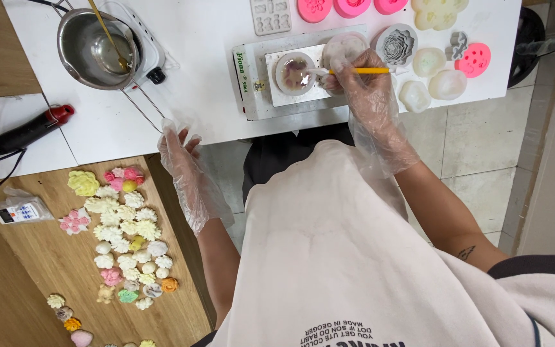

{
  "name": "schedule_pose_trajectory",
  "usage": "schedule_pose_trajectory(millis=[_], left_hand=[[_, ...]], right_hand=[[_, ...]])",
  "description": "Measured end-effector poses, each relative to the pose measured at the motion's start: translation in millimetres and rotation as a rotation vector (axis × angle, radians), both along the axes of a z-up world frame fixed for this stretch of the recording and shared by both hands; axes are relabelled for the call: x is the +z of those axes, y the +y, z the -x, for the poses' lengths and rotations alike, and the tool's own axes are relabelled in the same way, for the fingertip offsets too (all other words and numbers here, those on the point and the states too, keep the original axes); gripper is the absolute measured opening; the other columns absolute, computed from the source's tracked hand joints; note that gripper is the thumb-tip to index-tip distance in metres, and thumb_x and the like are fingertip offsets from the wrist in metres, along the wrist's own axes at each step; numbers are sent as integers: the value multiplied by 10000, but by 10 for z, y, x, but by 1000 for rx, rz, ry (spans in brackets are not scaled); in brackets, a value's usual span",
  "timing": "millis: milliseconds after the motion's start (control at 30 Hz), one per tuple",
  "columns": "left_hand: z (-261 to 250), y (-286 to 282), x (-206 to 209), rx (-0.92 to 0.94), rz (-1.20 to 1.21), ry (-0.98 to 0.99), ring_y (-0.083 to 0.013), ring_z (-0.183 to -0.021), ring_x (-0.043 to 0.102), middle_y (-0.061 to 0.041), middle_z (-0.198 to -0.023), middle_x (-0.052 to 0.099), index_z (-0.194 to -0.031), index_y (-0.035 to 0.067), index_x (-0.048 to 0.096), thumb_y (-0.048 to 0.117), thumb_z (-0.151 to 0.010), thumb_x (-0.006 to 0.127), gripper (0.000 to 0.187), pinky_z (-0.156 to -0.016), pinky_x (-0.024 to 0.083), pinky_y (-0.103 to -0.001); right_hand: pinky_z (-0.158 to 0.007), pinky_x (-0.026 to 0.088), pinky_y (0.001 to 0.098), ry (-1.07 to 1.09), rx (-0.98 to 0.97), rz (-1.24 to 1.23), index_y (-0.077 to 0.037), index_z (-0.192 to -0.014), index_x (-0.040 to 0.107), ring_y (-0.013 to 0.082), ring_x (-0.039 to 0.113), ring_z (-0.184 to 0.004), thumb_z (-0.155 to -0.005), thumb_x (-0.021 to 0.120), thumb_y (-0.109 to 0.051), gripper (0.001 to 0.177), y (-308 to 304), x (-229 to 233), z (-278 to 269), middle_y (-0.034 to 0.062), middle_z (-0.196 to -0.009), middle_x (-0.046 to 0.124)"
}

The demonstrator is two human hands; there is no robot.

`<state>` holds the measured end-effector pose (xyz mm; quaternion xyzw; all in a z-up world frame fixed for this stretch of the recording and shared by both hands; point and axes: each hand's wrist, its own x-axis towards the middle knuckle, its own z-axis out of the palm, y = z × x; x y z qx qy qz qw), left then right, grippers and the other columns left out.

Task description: The person is preparing candle components using molds and a heating tool.

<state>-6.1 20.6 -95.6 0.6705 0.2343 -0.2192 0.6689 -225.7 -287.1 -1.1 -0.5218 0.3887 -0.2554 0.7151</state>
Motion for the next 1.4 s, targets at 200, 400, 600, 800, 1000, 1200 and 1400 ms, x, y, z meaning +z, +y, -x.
schedule_pose_trajectory(millis=[200,400,600,800,1000,1200,1400], left_hand=[[32,-21,-12,37,2,-5,-139,-662,695,-76,-1009,724,-1246,99,584,469,-923,713,508,-509,462,-228],[53,-44,52,54,1,30,-133,-655,689,-68,-1003,726,-1265,107,587,456,-922,711,505,-508,456,-222],[54,-1,7,48,8,26,-135,-651,691,-73,-1005,718,-1270,96,580,478,-912,717,541,-512,461,-225],[93,-55,120,43,2,26,-134,-658,678,-83,-1020,693,-1289,74,574,504,-909,732,594,-528,477,-231],[89,-6,39,-9,-22,22,-122,-669,687,-75,-1035,710,-1294,85,569,525,-909,707,600,-535,486,-228],[79,68,-114,-5,5,34,-135,-658,698,-74,-1013,714,-1288,84,572,494,-923,700,564,-533,487,-239],[91,93,-101,-30,21,13,-133,-665,701,-74,-1027,720,-1281,79,580,483,-946,688,536,-532,473,-233]], right_hand=[[-745,647,313,-42,-1,44,-73,-933,470,146,726,-779,-1054,705,-131,271,-82,-143,41,103,-875,703],[-736,637,307,-25,-4,22,-67,-965,490,150,721,-775,-1060,709,-127,246,-100,-149,1,107,-890,703],[-729,646,312,-30,9,28,-73,-953,465,158,729,-768,-1051,712,-133,272,-110,-222,26,119,-881,717],[-741,638,318,-36,6,44,-61,-974,468,167,732,-799,-1081,712,-128,274,-135,-278,42,113,-890,698],[-728,659,332,-19,23,25,-61,-969,470,169,739,-776,-1065,692,-122,249,-121,-254,45,121,-876,714],[-742,661,344,-21,33,28,-48,-979,494,168,734,-784,-1065,705,-118,238,-111,-277,67,123,-899,715],[-736,663,334,-39,22,39,-52,-978,486,159,732,-786,-1072,703,-136,251,-109,-285,62,121,-882,708]])
